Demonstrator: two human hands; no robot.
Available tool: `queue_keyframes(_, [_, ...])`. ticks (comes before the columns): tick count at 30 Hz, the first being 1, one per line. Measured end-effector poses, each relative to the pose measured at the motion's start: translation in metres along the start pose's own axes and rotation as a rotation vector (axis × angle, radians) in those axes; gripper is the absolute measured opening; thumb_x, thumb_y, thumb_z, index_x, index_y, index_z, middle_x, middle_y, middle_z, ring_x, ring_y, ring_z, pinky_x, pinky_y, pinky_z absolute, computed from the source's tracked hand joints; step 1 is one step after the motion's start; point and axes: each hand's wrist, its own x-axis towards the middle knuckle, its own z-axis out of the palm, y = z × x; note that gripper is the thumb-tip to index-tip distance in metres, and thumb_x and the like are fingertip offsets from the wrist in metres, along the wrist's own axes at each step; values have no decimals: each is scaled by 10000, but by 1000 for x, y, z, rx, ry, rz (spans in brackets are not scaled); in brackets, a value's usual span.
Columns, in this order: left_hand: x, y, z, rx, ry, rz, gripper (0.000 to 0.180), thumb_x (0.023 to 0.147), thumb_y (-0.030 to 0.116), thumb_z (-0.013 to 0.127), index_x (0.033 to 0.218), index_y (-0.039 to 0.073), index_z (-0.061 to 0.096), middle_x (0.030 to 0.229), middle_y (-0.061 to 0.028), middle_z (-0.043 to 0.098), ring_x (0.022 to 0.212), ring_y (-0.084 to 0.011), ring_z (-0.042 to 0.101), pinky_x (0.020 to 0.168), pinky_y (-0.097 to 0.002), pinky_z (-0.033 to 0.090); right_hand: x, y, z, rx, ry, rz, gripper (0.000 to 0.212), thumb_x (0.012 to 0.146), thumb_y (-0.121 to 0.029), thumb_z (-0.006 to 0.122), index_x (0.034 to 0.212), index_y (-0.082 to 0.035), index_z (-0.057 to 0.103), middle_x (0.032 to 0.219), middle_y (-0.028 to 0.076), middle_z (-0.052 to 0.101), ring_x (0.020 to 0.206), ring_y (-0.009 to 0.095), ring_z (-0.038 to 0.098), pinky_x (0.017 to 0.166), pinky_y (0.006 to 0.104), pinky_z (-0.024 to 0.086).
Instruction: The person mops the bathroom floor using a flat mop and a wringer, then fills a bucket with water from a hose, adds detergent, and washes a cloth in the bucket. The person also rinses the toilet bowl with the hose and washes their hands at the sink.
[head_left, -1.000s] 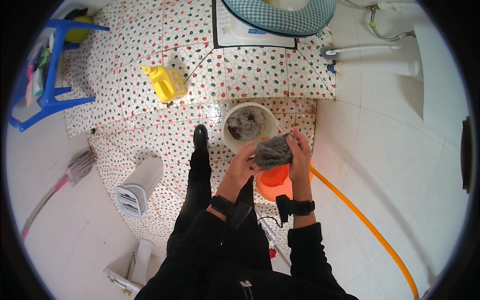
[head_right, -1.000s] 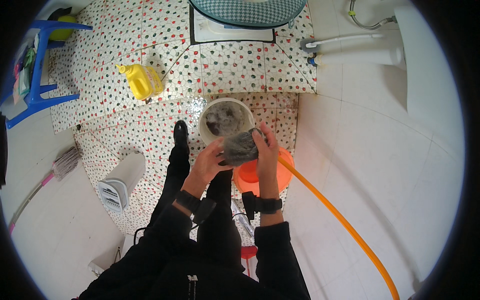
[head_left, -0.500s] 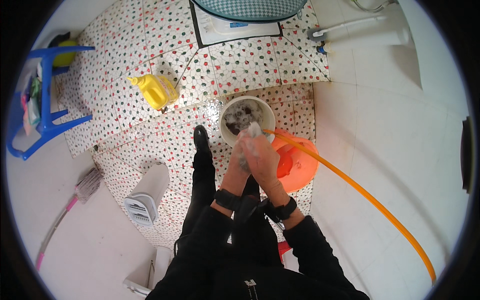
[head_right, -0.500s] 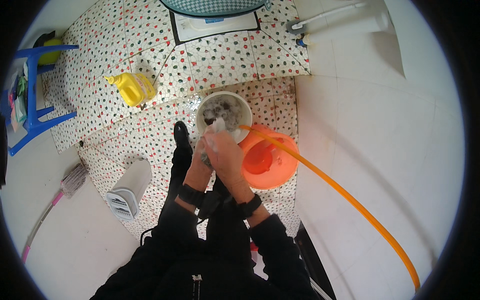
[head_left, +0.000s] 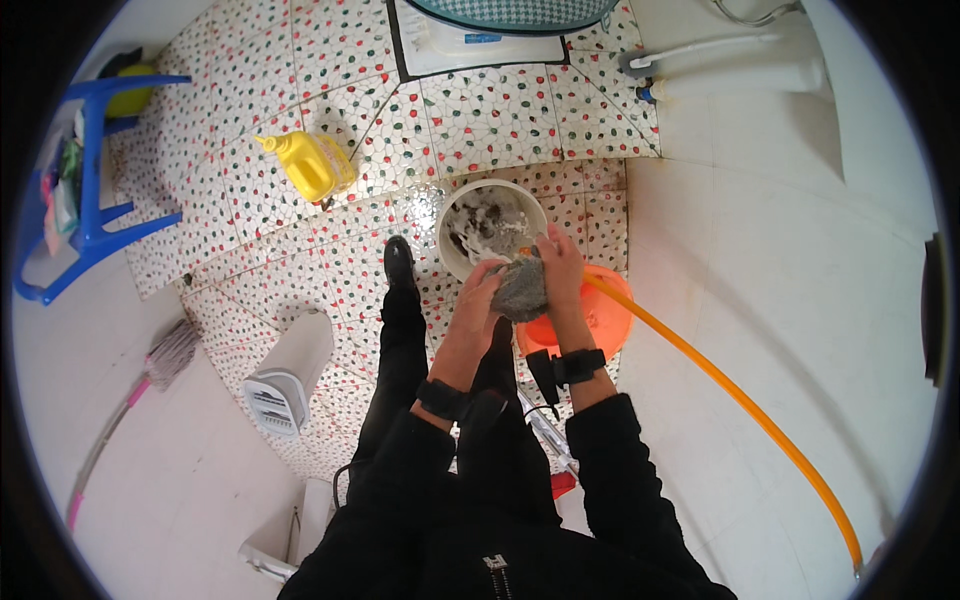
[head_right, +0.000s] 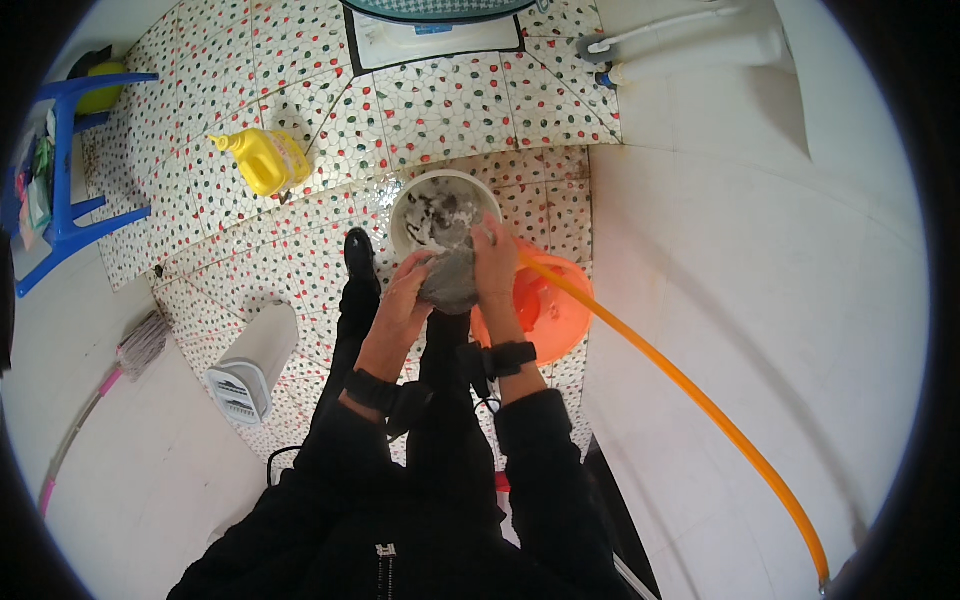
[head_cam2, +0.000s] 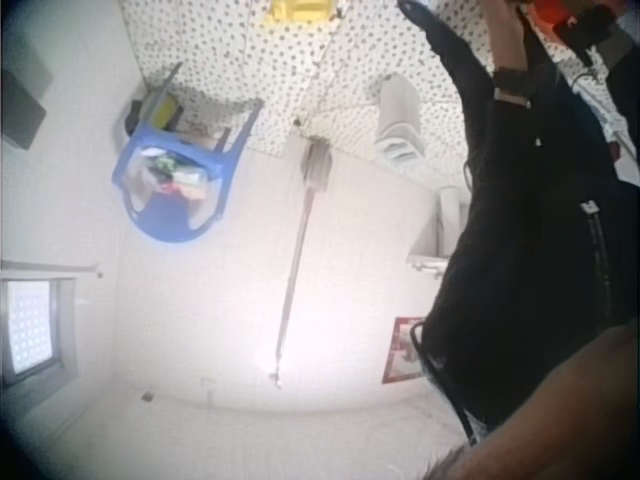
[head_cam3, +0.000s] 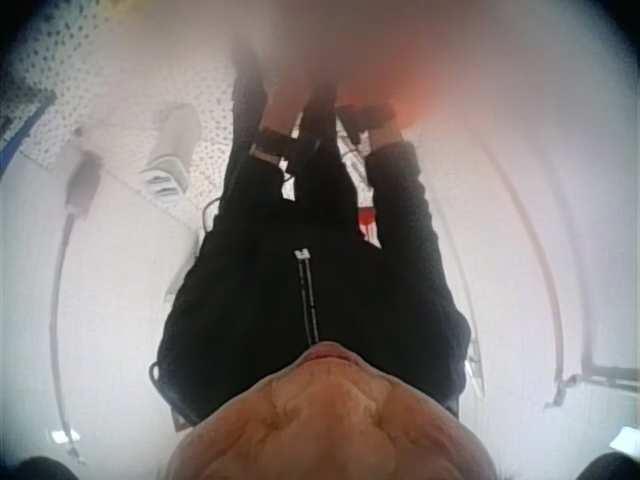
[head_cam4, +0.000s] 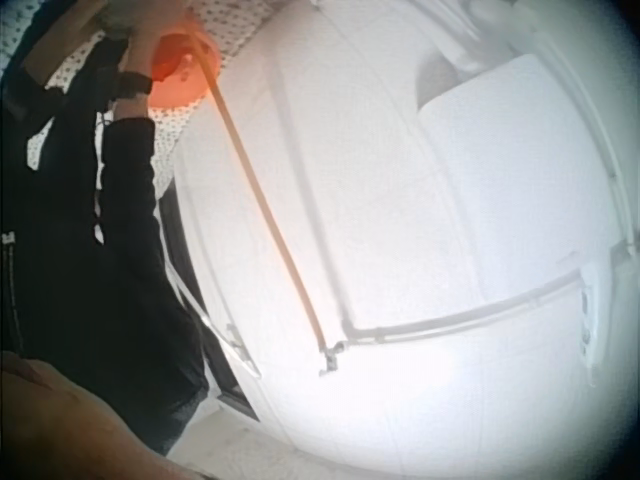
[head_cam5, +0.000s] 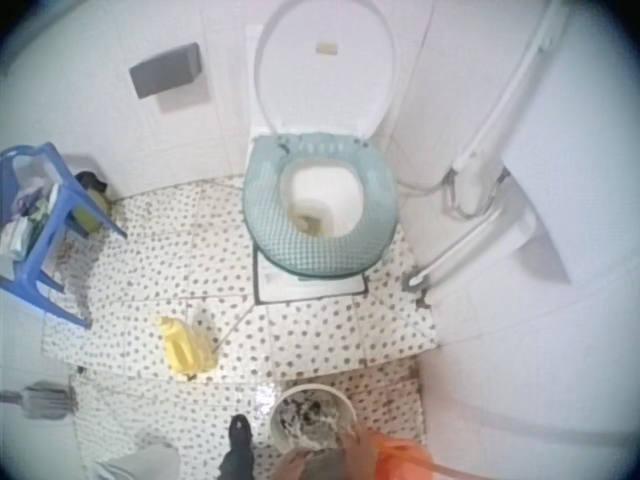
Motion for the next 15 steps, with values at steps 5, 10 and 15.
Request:
queue_keyframes(5, [-1,16,-11,-107,48,-7,184,893,147,465,1048,63,516,991,-54,576,935,-165,556,786,-313,450,-18,-11,-36,647,0,282,273,902,-170,505,1110,6,531,893,25,563,821,120,535,738,266,438])
queue_keyframes(10, [2,25,-22,-130,48,19,161,882,166,498,1019,84,523,987,-45,582,918,-172,555,775,-347,452,-39,-40,-50,790,57,222,210,916,-116,468,1093,-15,522,887,21,561,803,112,543,730,275,460])
queue_keyframes(15, [-3,39,-29,-16,68,46,122,872,168,518,973,101,533,1092,-48,578,974,-172,534,827,-412,427,-52,-68,-72,657,93,-23,283,908,-99,477,1166,17,486,929,12,549,848,91,519,786,249,425])
